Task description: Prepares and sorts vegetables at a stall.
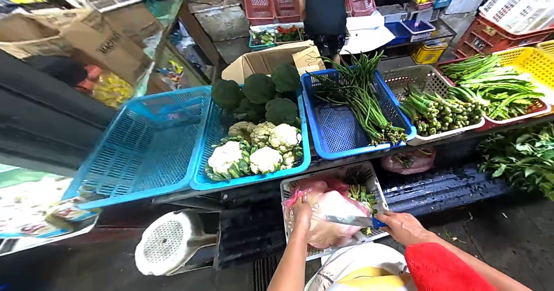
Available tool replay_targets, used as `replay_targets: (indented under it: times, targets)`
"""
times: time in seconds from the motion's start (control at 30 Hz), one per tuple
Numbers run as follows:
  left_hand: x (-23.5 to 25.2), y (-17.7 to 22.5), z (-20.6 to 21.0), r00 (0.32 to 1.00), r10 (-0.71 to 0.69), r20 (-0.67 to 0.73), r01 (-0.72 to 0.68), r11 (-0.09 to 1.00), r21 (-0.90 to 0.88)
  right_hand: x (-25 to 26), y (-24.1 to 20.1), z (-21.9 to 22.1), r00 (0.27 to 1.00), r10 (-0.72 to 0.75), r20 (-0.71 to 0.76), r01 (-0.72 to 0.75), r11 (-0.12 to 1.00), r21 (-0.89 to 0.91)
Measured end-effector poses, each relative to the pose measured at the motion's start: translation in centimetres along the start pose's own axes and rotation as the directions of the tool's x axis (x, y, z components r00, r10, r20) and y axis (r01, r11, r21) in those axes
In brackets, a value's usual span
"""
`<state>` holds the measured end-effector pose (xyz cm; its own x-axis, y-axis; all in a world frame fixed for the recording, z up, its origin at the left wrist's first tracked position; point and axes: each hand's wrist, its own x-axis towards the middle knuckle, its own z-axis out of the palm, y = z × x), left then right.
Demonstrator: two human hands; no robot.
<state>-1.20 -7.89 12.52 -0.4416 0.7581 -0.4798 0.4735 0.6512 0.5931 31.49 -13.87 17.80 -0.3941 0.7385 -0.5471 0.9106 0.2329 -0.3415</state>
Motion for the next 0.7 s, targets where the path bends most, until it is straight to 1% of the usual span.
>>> replay_targets:
  times: [0.07,0.13,0.2,0.3,0.4,0.47,0.57,0.63,0.7]
  targets:
    - [0.5,0.1,-0.5,0.999,-0.027,0.024,0.029,0.993,-0.117,-1.6,0.5,1.0,0.999,0.007,0.050,-0.005,1.000,-0.026]
    - [1.4,-0.2,-1.1,0.995,-0.052,0.089,0.069,0.977,-0.204,-3.1,1.2,2.4,0.998,0.015,0.057,-0.013,0.999,-0.037]
    - [2.4,-1.0,-1.8,0.989,-0.050,0.140,0.083,0.966,-0.245,-4.4,2.1,4.1,0.999,0.046,0.013,-0.046,0.998,-0.038]
    - [3.5,-1.3,-3.6,0.971,-0.047,0.236,0.108,0.961,-0.254,-6.4,3.0,5.8,0.993,0.084,-0.079,-0.085,0.996,-0.016]
    - [3.9,-1.5,-4.8,0.956,-0.039,0.290,0.114,0.962,-0.247,-7.6,2.1,6.5,0.969,0.137,-0.207,-0.120,0.989,0.092]
    - [3.2,-1.7,-4.7,0.958,-0.031,0.285,0.113,0.955,-0.274,-7.1,0.5,6.4,0.945,0.208,-0.253,-0.158,0.966,0.203]
    - [1.3,-2.4,-4.2,0.954,-0.051,0.295,0.157,0.924,-0.349,-5.3,-2.3,6.1,0.940,0.288,-0.182,-0.215,0.916,0.339]
    - [0.2,-2.9,-3.8,0.956,-0.063,0.287,0.183,0.893,-0.412,-3.5,-3.9,6.7,0.945,0.291,-0.149,-0.214,0.895,0.392]
    - [-0.7,-3.4,-3.5,0.959,-0.059,0.277,0.185,0.871,-0.456,-1.1,-5.1,8.2,0.963,0.249,-0.101,-0.177,0.870,0.461]
